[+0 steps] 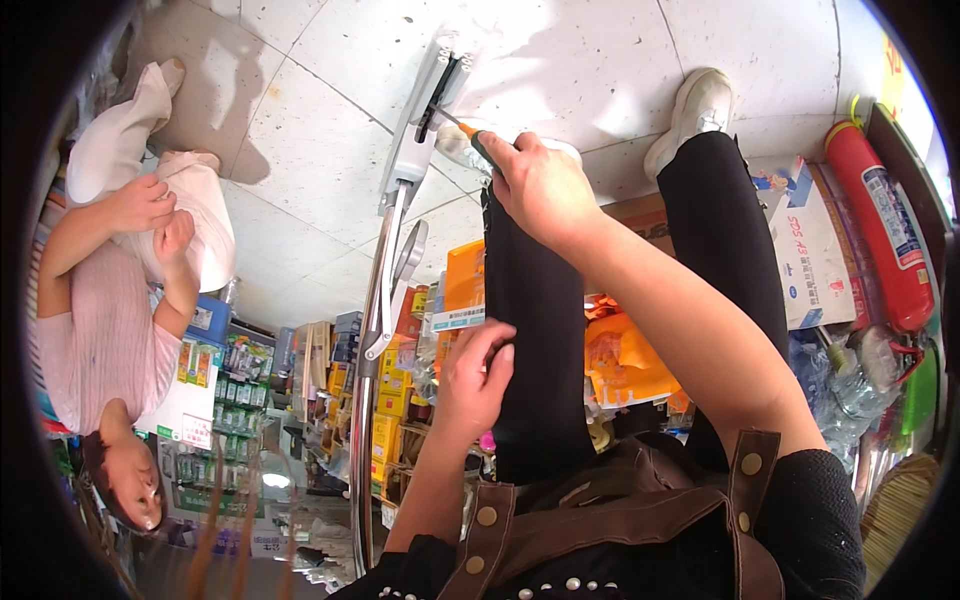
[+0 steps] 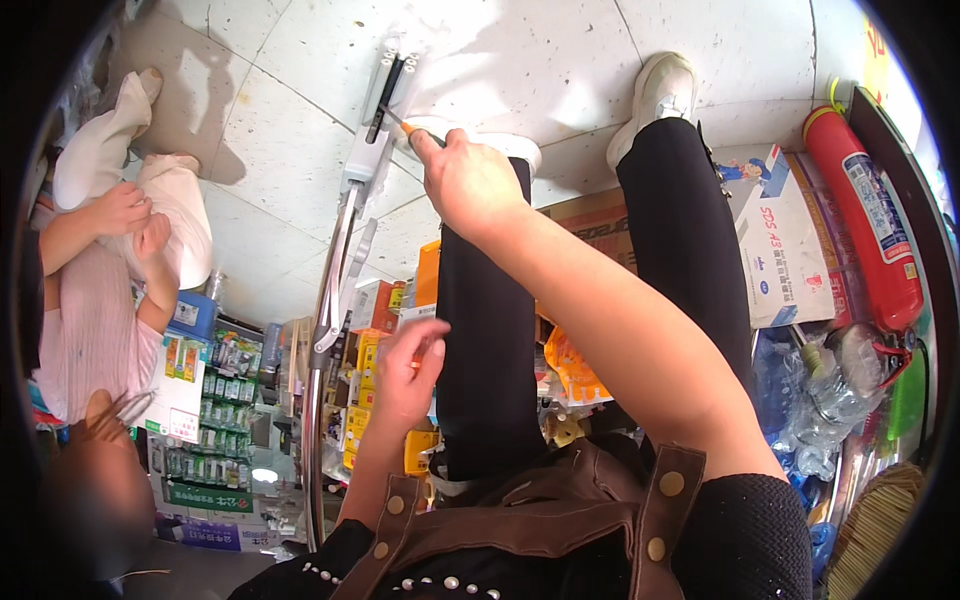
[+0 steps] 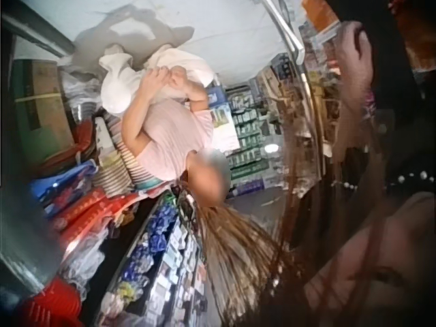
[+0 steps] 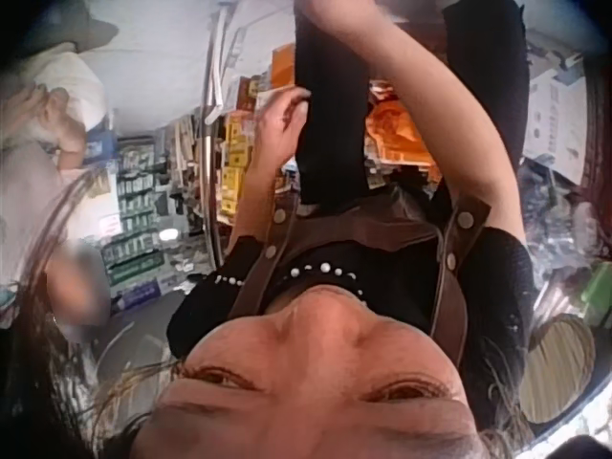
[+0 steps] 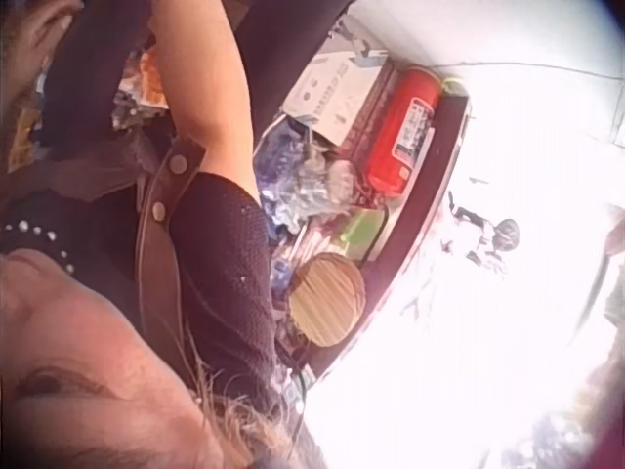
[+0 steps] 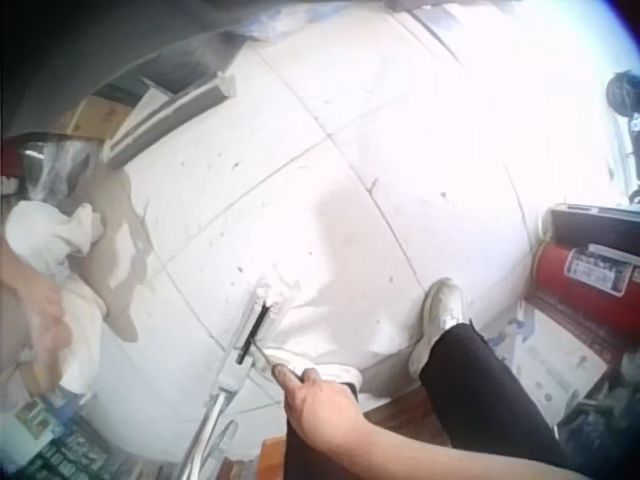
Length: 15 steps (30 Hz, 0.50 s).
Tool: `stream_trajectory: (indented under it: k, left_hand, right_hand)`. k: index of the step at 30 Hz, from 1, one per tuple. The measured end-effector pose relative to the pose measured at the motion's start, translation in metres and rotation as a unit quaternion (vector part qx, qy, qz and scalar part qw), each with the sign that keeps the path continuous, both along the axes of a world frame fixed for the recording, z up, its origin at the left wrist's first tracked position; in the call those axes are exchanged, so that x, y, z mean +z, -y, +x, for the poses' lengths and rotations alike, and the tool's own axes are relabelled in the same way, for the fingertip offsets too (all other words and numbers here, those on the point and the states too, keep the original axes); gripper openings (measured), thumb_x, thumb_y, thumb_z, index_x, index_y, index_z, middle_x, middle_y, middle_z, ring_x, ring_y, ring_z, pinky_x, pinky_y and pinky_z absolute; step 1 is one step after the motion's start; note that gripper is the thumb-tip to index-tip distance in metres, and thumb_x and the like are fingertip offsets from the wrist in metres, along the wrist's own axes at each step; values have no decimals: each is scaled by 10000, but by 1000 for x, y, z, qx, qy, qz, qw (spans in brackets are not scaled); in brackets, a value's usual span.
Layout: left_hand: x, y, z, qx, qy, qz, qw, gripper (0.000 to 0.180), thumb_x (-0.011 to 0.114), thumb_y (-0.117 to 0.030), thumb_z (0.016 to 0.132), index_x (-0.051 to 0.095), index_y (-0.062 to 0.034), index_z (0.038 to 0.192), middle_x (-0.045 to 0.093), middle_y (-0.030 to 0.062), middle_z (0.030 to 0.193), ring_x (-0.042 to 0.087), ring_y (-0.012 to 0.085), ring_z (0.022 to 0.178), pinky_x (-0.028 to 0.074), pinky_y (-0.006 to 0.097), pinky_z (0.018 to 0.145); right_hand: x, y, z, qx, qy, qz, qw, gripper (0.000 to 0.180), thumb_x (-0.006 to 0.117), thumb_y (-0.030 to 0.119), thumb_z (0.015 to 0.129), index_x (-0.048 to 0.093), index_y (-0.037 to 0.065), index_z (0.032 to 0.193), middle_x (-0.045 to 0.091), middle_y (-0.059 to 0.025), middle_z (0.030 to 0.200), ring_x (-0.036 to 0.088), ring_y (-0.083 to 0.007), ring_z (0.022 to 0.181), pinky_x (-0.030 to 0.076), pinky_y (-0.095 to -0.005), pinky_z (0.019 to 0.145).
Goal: The person kneels on the floor and uses a screwdriver to tighten screws on a mop head, securing it to the handle. Another person assists by holding the mop steady.
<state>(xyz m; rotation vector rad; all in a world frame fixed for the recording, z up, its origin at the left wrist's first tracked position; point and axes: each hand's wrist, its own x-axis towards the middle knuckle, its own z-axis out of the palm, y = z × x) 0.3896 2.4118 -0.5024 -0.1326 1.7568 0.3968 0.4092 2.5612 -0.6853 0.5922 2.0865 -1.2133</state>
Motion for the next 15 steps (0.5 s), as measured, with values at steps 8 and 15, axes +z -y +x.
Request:
stream_trajectory:
  k: [8,15]
  left_hand:
    - [-119,18,-72,-369,-61,-241,895,432,651,-280,871,532,8,1171,559,182,1137,537,386,1063,453,455,918]
    - [-152,51,-57,-190,-93,-212,954,436,706,-296,830,566,11,1106,566,203,1120,515,378,1100,426,443,931]
  right_hand:
    - [1,-16,1,-50,2,-27,998,407,577,114,843,541,128,1249,603,-176,882,643,-362,743,527,-456,683]
    - [-11,-19,-1,-78,17,-42,996,438,597,116,839,522,132,1270,599,-172,893,635,-376,754,525,-461,693]
